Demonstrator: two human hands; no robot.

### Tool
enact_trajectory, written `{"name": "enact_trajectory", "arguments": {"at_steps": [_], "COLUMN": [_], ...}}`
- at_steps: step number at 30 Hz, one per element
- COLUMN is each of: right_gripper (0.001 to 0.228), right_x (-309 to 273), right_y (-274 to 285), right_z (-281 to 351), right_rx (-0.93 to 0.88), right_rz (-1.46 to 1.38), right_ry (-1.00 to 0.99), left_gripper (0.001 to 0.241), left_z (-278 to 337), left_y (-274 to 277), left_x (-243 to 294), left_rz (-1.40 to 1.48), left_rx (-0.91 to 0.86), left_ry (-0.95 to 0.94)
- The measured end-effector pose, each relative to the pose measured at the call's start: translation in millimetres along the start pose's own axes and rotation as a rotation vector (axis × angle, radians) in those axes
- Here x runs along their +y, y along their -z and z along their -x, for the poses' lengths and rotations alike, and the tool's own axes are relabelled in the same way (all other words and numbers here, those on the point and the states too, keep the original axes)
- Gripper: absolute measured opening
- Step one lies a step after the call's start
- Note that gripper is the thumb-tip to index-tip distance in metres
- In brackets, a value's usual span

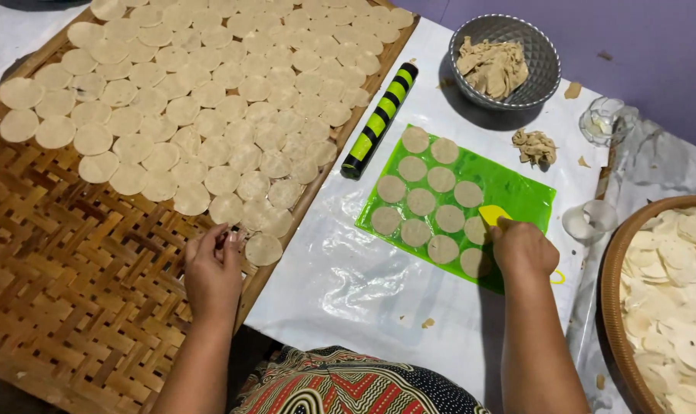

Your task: Rolling out dough and placing small circular pastry cutouts onto a wooden tray.

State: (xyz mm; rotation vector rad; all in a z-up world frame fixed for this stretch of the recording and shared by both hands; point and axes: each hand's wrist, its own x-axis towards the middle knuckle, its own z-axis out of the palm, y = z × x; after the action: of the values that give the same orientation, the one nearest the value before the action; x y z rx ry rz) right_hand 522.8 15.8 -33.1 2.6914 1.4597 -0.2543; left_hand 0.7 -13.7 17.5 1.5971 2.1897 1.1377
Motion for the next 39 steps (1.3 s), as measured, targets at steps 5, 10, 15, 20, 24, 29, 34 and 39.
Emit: {"name": "enact_trajectory", "arguments": {"at_steps": [5, 10, 15, 20, 24, 29, 34, 39], "right_gripper": [0.038, 0.037, 0.036, 0.036, 0.042, 0.038, 0.037, 0.037], "right_x": [-14, -17, -33, -34, -39, -65, -107, -132], "right_y": [35, 39, 51, 42, 40, 48, 42, 31], "right_z": [8, 1, 10, 12, 23, 85, 150, 182], "right_rx": [-0.071, -0.079, -0.128, -0.096, -0.025, 0.204, 0.202, 0.108], "right_rz": [0.02, 0.052, 0.024, -0.062, -0.217, -0.38, -0.47, -0.248], "right_ry": [0.086, 0.118, 0.098, 0.088, 0.055, 0.344, 0.703, 0.85], "left_gripper": [0.026, 0.025, 0.025, 0.024, 0.025, 0.035, 0.066, 0.028], "left_z": [3, 7, 11, 22, 32, 39, 39, 42], "left_y": [-4, -8, -8, -10, -32, -39, -62, -70], "left_x": [4, 13, 27, 53, 53, 85, 73, 43], "left_rz": [0.052, 0.135, 0.191, 0.234, 0.419, 0.927, 1.258, 1.1], "left_rx": [-0.016, -0.063, -0.174, -0.28, -0.355, -0.683, -0.896, -0.712], "left_ry": [-0.06, -0.109, -0.113, -0.04, -0.094, 0.518, 0.75, 0.728]}}
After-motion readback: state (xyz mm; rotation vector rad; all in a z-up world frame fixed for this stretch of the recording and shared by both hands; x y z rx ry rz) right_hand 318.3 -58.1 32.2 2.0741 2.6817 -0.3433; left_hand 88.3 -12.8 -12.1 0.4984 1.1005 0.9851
